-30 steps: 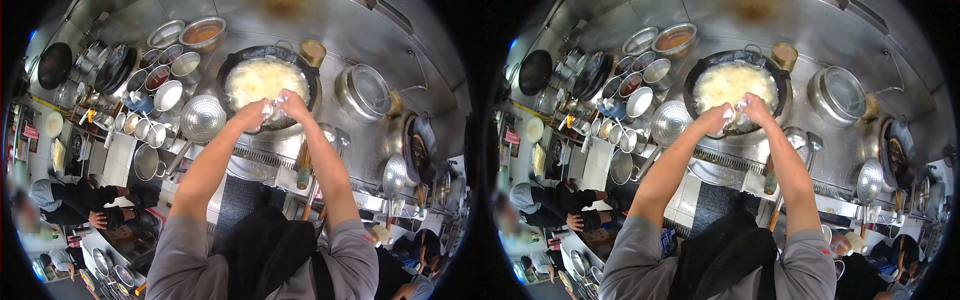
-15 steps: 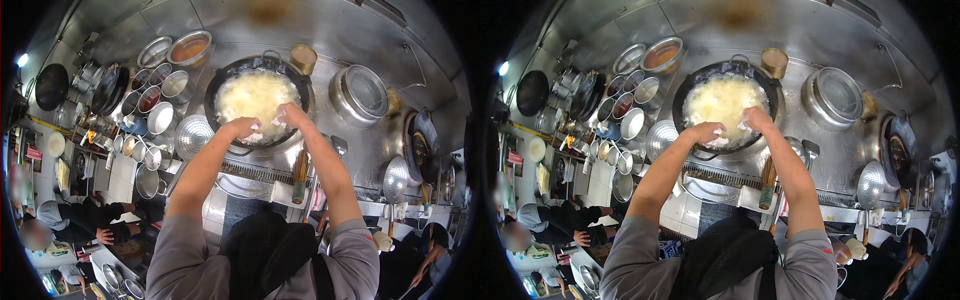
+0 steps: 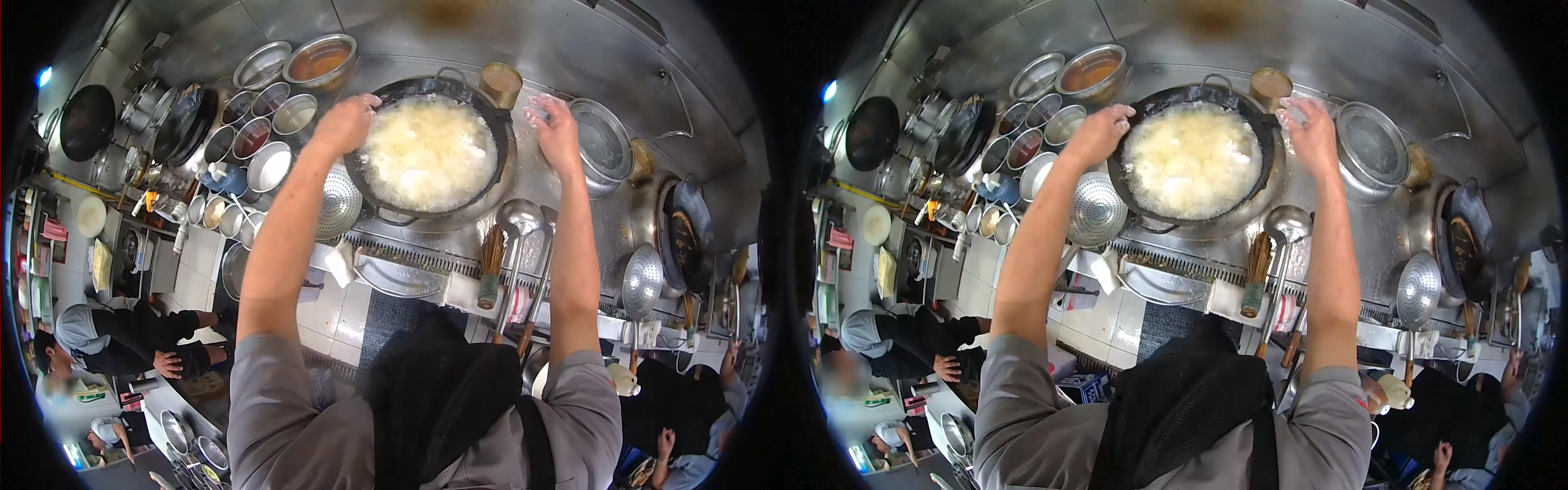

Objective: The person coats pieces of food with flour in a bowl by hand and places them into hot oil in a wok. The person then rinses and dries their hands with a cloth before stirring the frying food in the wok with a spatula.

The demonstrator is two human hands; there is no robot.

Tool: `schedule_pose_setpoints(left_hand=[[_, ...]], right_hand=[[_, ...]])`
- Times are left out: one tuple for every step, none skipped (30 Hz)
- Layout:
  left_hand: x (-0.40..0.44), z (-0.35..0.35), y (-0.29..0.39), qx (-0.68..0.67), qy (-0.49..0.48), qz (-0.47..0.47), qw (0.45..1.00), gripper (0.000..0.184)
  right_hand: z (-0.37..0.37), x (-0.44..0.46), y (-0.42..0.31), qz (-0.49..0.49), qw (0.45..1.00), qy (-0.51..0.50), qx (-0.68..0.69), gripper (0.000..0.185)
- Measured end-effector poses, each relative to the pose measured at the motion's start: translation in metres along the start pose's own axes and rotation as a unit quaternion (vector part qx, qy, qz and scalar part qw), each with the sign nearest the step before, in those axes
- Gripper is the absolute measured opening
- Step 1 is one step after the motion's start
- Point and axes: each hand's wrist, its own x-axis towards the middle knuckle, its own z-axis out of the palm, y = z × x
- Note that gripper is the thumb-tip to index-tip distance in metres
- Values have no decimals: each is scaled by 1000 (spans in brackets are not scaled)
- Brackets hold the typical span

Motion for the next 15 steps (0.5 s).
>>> schedule_pose_setpoints(left_hand=[[-8,-17,3,-11,15,-2,1000,29],[-12,-29,-3,-18,38,13,999,30],[-18,-40,-10,-17,55,21,998,31],[-25,-50,-17,-17,71,30,997,32],[-33,-59,-25,-17,85,39,995,32],[-41,-69,-31,4,96,34,995,32],[-50,-76,-38,24,106,30,994,31],[-60,-81,-46,-2,121,19,992,33],[-70,-88,-52,3,118,33,992,34],[-78,-90,-66,-3,133,42,990,35],[-93,-96,-67,-12,136,33,990,35],[-106,-100,-73,-32,141,26,989,35],[-121,-100,-79,-58,153,18,986,35],[-138,-99,-86,-81,154,4,985,35],[-157,-99,-89,-103,156,-12,982,35]], right_hand=[[-3,-4,6,-6,1000,10,-16,30],[-3,-7,18,-11,999,21,-33,30],[-4,-10,22,-16,998,32,-51,31],[-8,-13,16,-5,999,32,-40,32],[-12,-19,11,8,999,31,-30,32],[-16,-24,5,21,999,30,-20,33],[-18,-27,2,22,999,29,-22,33],[-20,-28,1,27,999,28,-26,33],[-24,-30,1,31,999,28,-31,34],[-29,-31,-3,28,999,29,-31,33],[-36,-36,-12,25,998,44,-43,33],[-42,-40,-23,20,997,58,-54,33],[-46,-44,-30,14,995,72,-65,33],[-47,-50,-33,6,994,88,-58,30],[-48,-60,-34,9,993,106,-53,28]])
